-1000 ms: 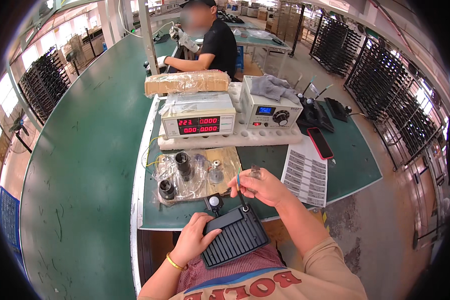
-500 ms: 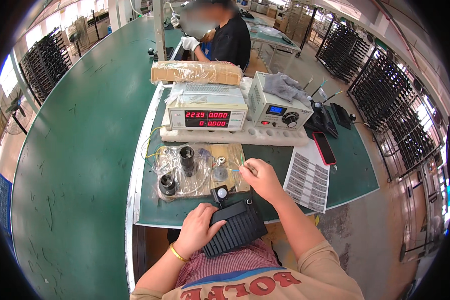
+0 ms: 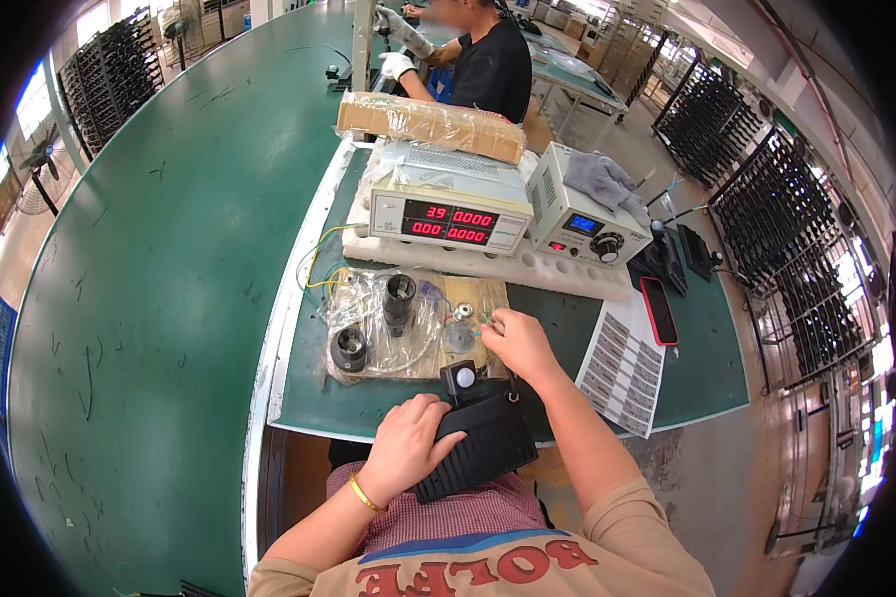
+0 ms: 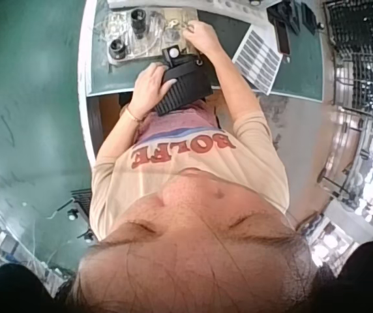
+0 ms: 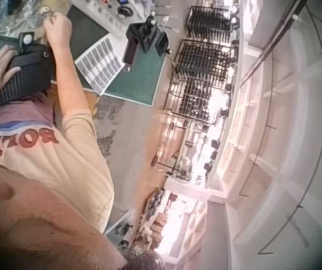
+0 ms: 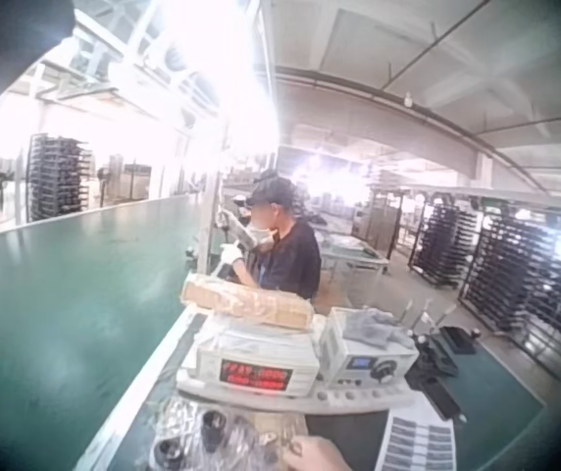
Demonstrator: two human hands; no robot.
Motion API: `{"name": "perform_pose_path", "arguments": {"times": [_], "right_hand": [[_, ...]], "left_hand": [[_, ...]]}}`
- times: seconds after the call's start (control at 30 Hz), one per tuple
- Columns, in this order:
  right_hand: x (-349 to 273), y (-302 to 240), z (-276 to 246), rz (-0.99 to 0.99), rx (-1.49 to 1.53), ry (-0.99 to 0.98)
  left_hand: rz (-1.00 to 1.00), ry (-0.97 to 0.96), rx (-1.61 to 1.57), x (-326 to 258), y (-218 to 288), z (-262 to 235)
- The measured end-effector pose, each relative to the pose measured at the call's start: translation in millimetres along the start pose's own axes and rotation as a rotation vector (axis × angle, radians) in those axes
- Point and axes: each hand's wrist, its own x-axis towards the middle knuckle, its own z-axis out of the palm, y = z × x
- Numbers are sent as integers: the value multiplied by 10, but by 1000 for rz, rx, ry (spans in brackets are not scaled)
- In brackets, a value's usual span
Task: The person tests floodlights by picking them from a conveyor belt, touching their electrical wires to the terminals on a testing station, and placing the tested floodlights back onto the conveyor belt.
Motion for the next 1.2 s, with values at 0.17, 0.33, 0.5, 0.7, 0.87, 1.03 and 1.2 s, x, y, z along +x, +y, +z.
{"name": "perform_pose_path", "arguments": {"times": [0.17, 0.33, 0.5, 0.7, 0.87, 1.03, 1.2], "right_hand": [[17, -11, 22, -23, 10, 3], [41, -13, 21, -28, -21, 9], [59, -24, 12, -17, -47, 8], [76, -21, 8, -1, -57, -23], [82, -10, 16, -49, -39, 1], [79, -21, 0, -39, -35, -35], [81, -18, 10, -20, -74, -15]], "left_hand": [[14, 32, -13, -1, -8, 2], [12, 40, -18, 2, -7, 8], [-7, 36, -21, 0, -8, 14], [-22, 29, 14, -24, -43, 61], [-12, 44, 10, -32, -56, 77], [-17, 37, -6, -30, -43, 64], [21, 72, 8, -31, -58, 74]]}}
